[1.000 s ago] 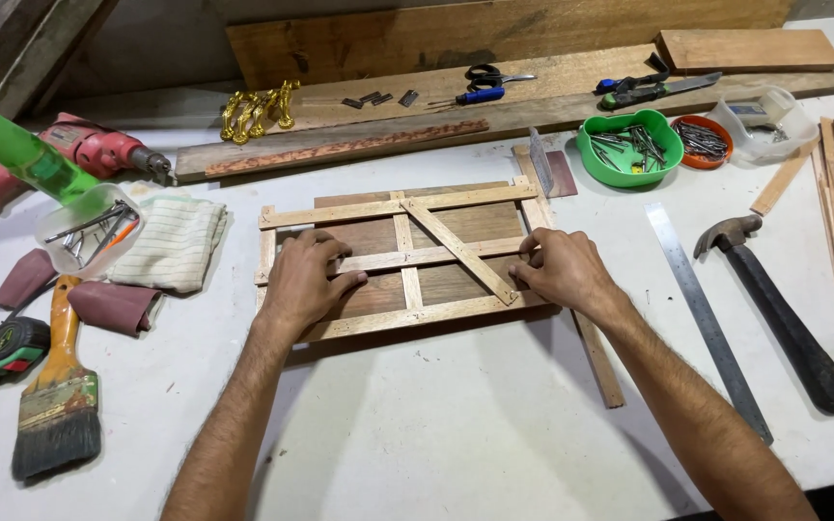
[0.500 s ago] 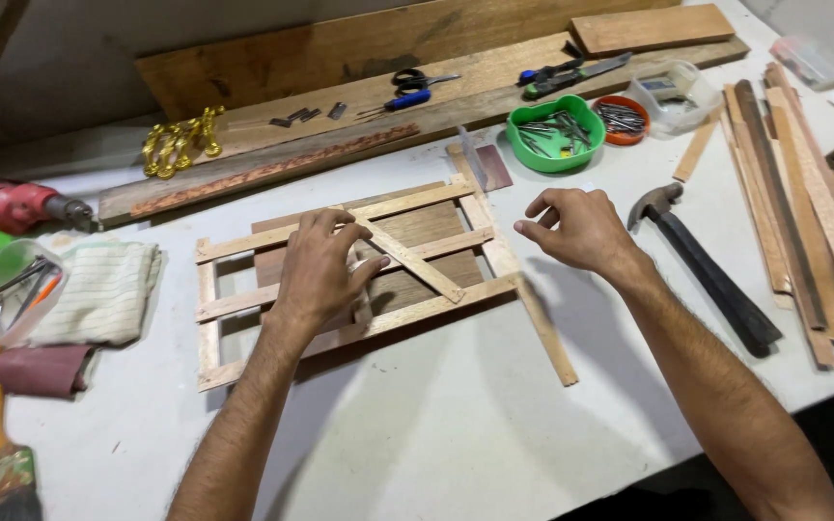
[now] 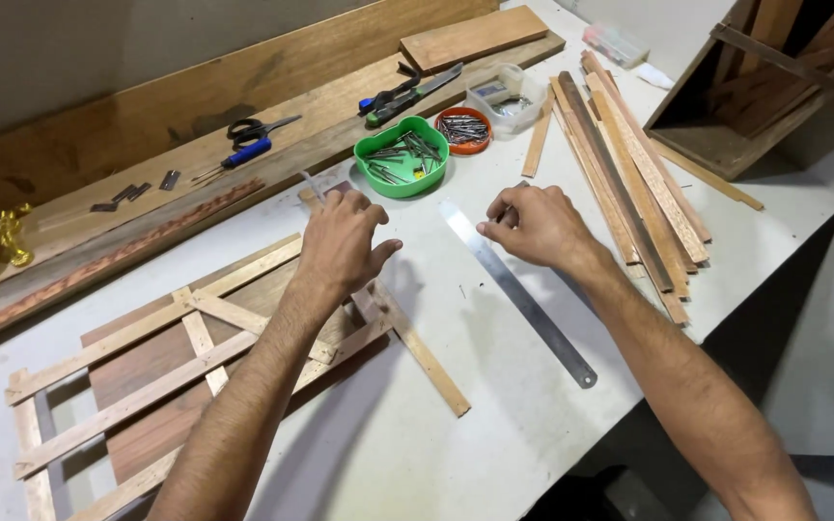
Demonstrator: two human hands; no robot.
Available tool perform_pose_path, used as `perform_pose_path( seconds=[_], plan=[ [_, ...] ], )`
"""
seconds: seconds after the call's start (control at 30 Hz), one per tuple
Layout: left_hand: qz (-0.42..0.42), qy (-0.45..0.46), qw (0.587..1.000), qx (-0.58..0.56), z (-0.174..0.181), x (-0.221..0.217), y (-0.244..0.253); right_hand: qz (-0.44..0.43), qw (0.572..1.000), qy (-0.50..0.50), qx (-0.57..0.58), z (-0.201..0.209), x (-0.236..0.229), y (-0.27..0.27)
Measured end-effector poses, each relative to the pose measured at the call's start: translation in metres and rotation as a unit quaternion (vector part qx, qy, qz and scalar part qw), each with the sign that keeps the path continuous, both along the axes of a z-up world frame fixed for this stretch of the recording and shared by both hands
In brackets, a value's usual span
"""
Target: The person assembles a small wooden lattice frame at a workbench. They position thin wood strips across a rectangular frame, hammer nails to fasten the strips, align pieces using a steel ruler, pick nails from a container, and handle a small printed label while continuing to nail the strips in place.
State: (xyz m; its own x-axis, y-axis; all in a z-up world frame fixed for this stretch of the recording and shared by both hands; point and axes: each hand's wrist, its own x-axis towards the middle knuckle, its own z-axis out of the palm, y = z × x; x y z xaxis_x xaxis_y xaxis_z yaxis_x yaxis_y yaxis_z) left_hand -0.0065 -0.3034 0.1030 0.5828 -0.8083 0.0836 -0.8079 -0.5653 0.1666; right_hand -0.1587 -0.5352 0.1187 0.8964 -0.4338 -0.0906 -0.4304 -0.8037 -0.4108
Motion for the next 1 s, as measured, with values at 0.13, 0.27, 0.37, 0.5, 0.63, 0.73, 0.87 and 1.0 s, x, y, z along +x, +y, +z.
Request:
perform_pose_path(
  seconds=[0.13,0.27,0.37,0.5,0.63,0.73,0.87,1.0],
  plan=[
    [0.005,-0.020,1.000,-0.009,0.005,0.022,-0.015,0.023,1.000,-0.002,-0.001,-0.008,0.028,0.000],
    [0.012,-0.044,0.999,-0.021,0.000,0.054,-0.017,0.082,0.996,-0.021,0.019,-0.019,0.068,0.009],
    [0.032,-0.053,0.998,-0.026,-0.021,0.090,-0.015,0.107,0.994,-0.014,0.030,-0.025,0.098,0.020],
    [0.086,0.044,0.995,-0.031,-0.010,0.104,-0.012,0.132,0.990,-0.024,0.039,-0.044,0.130,0.027],
    [0.077,0.114,0.988,-0.074,-0.042,0.126,-0.014,0.142,0.988,-0.046,0.049,-0.059,0.143,0.030],
    [0.051,0.113,0.982,-0.140,-0.049,0.128,-0.011,0.129,0.987,-0.052,0.074,-0.061,0.139,0.030],
    [-0.020,0.040,0.950,-0.308,-0.014,0.109,0.004,0.105,0.966,-0.168,0.169,-0.038,0.125,0.040],
    [-0.028,0.077,0.904,-0.421,0.046,0.065,0.029,0.102,0.892,-0.172,0.405,-0.012,0.113,0.051]
  ],
)
